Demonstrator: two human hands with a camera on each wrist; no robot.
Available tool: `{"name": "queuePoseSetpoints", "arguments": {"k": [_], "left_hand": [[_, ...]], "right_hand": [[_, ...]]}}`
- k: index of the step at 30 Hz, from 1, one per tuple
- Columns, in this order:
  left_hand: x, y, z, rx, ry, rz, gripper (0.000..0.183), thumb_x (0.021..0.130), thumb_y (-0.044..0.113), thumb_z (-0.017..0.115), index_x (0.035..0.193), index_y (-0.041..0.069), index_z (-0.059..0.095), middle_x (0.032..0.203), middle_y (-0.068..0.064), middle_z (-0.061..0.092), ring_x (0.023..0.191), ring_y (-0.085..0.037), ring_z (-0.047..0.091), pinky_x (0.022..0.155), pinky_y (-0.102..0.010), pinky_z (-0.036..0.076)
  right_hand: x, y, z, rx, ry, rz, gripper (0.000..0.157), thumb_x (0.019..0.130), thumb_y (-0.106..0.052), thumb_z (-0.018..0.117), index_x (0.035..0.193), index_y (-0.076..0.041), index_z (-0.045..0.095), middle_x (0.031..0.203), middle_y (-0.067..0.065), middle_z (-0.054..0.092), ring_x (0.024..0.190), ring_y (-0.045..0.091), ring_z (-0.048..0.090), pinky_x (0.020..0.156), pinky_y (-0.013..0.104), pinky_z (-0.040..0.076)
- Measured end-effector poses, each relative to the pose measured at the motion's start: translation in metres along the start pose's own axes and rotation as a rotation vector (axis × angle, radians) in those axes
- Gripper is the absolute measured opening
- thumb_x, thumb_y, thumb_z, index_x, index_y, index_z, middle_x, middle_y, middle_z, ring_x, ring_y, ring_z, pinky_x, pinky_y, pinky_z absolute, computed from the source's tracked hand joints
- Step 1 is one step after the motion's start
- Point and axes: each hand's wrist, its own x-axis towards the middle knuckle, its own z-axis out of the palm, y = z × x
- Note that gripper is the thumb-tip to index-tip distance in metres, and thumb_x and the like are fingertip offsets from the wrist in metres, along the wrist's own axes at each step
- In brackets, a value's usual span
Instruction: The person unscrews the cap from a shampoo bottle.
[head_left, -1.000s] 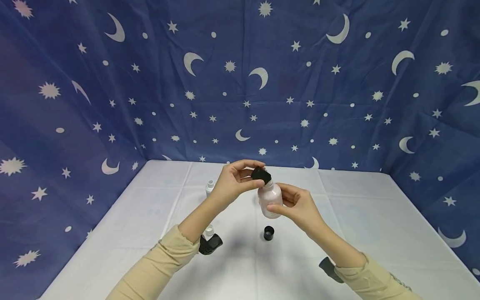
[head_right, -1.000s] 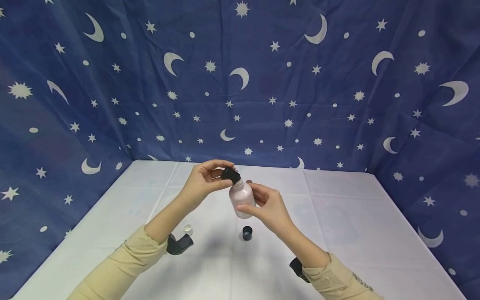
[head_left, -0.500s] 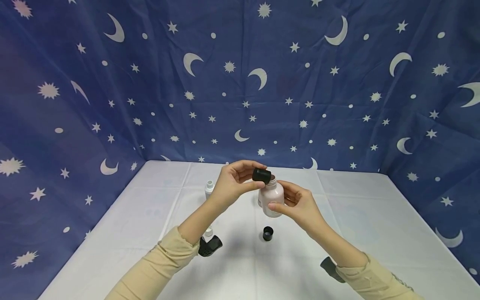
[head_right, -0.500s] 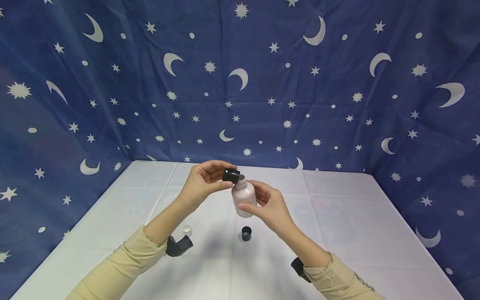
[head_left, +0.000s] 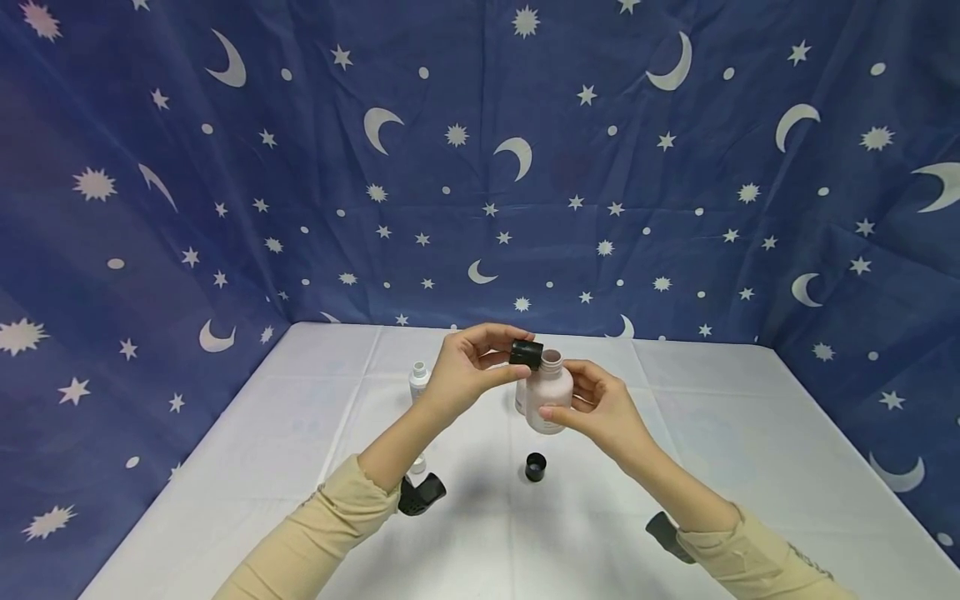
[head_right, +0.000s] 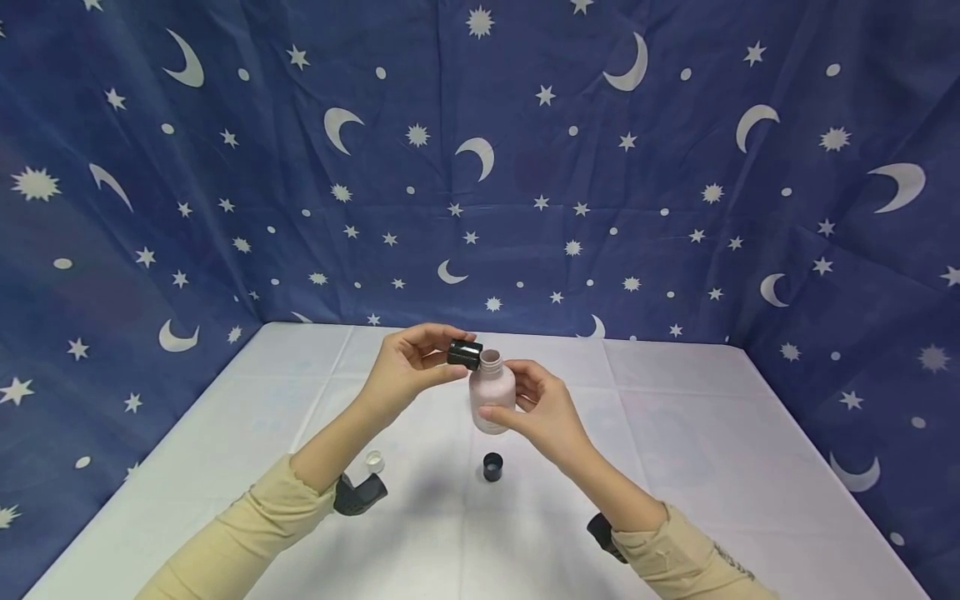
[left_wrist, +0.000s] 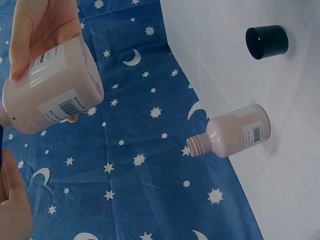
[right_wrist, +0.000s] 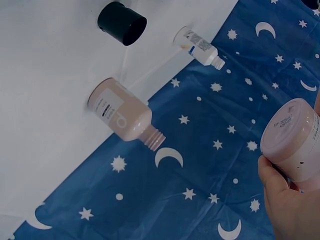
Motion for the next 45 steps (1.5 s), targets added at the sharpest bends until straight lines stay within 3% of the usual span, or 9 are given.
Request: {"name": "queuePoseSetpoints", "arguments": {"k": [11,20,24,29,35,45], "left_hand": [[-0.001,-0.002,0.001,0.045,-0.004,-0.050,0.042,0.077,-0.010,0.070,0.117,-0.008,0.060,0.112,-0.025,0.061,0.085,-0.004,0.063,0.087,-0.028,0.055],[-0.002,-0.005,0.004,0.067,-0.014,-0.105,0.043,0.078,-0.007,0.070,0.121,-0.005,0.060,0.117,-0.019,0.056,0.106,-0.025,0.063,0.088,-0.027,0.054],[-0.004,-0.006,0.005,0.067,-0.010,-0.116,0.042,0.078,-0.007,0.071,0.119,-0.005,0.061,0.121,-0.020,0.057,0.107,-0.029,0.064,0.088,-0.028,0.055],[-0.005,-0.009,0.006,0.084,-0.025,-0.106,0.041,0.077,-0.005,0.072,0.116,-0.004,0.062,0.116,-0.021,0.063,0.102,-0.024,0.065,0.088,-0.029,0.055],[-0.007,-0.012,0.008,0.089,-0.067,-0.095,0.040,0.076,-0.006,0.073,0.114,-0.004,0.061,0.109,-0.022,0.064,0.093,-0.013,0.064,0.087,-0.026,0.055],[-0.009,-0.020,0.016,0.111,-0.085,-0.117,0.044,0.077,-0.003,0.073,0.119,0.000,0.060,0.109,-0.021,0.063,0.088,-0.014,0.065,0.082,-0.024,0.056]], "right_hand": [[0.001,0.001,-0.004,-0.009,0.007,0.001,0.058,0.078,-0.001,0.074,0.129,0.006,0.046,0.126,0.025,0.055,0.115,0.031,0.058,0.094,0.026,0.051],[0.000,0.004,-0.010,-0.072,0.019,0.021,0.058,0.080,-0.004,0.073,0.130,0.005,0.046,0.129,0.025,0.053,0.118,0.038,0.055,0.094,0.031,0.051],[0.000,0.006,-0.014,-0.066,0.011,0.025,0.057,0.080,-0.003,0.073,0.129,0.005,0.046,0.128,0.025,0.054,0.116,0.038,0.056,0.093,0.031,0.052],[0.001,0.010,-0.018,-0.074,0.011,0.016,0.057,0.079,-0.004,0.074,0.129,0.005,0.047,0.125,0.025,0.056,0.111,0.033,0.061,0.089,0.030,0.055],[0.004,0.017,-0.027,-0.119,0.005,-0.031,0.054,0.079,-0.004,0.074,0.125,0.006,0.048,0.120,0.025,0.059,0.101,0.011,0.064,0.090,0.026,0.054],[0.009,0.030,-0.042,-0.252,-0.030,-0.079,0.054,0.081,-0.003,0.071,0.126,0.010,0.045,0.119,0.027,0.058,0.106,0.037,0.061,0.093,0.038,0.052]]}}
